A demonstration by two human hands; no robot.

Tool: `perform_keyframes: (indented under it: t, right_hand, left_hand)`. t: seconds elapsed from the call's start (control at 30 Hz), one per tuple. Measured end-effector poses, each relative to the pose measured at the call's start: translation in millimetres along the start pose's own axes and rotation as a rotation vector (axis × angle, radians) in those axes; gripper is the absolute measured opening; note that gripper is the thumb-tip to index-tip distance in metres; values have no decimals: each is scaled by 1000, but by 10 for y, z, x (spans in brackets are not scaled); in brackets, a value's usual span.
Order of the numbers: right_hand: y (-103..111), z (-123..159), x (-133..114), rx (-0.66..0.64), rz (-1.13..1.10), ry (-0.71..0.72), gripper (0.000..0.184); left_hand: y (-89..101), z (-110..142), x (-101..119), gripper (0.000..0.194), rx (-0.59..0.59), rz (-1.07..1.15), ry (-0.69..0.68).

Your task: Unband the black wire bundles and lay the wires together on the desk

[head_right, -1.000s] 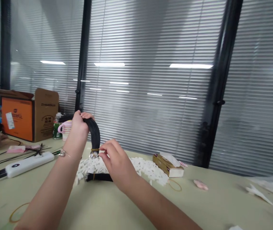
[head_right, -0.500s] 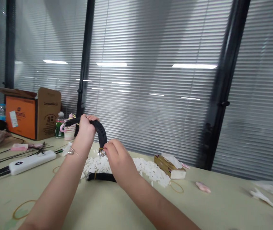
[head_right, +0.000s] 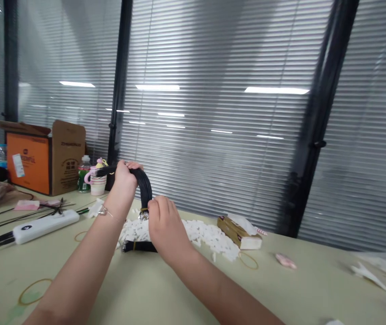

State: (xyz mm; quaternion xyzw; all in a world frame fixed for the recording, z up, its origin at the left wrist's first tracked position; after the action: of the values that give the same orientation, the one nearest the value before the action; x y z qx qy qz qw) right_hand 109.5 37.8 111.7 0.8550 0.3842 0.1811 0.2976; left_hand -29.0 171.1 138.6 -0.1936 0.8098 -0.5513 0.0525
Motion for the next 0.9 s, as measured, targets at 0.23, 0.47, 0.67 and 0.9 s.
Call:
perform_keyframes:
  t: [0.23,0.47,0.67,0.9]
  right_hand:
    - [31,-45,69,-133,-201,-100,12]
    - [158,-72,86,-365,-407,-133,14]
    - [162,-74,157,-471,-524,-151,15]
    - [134,-76,142,-501,-517,-135,15]
  left_hand:
    - [7,-13,-15,30,11,-2,29]
    - [56,-79,-63,29,22,-21,63]
    - [98,-170,26,30,-1,-42,47]
    - [114,-321,261,27,-136,-94,-26]
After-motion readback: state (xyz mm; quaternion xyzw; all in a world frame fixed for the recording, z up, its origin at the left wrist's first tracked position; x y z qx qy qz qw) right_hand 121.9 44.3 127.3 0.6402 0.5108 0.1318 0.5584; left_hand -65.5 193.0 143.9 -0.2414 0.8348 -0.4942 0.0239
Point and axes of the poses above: each hand's wrist, its own z-axis away from the middle knuckle, its own y-axis out of the back of the hand, x = y × z, the point moved 9 cm from there along -z, towards the middle knuckle, and after that the axes turned 15 degrees about -x, right-handed, at the moved point
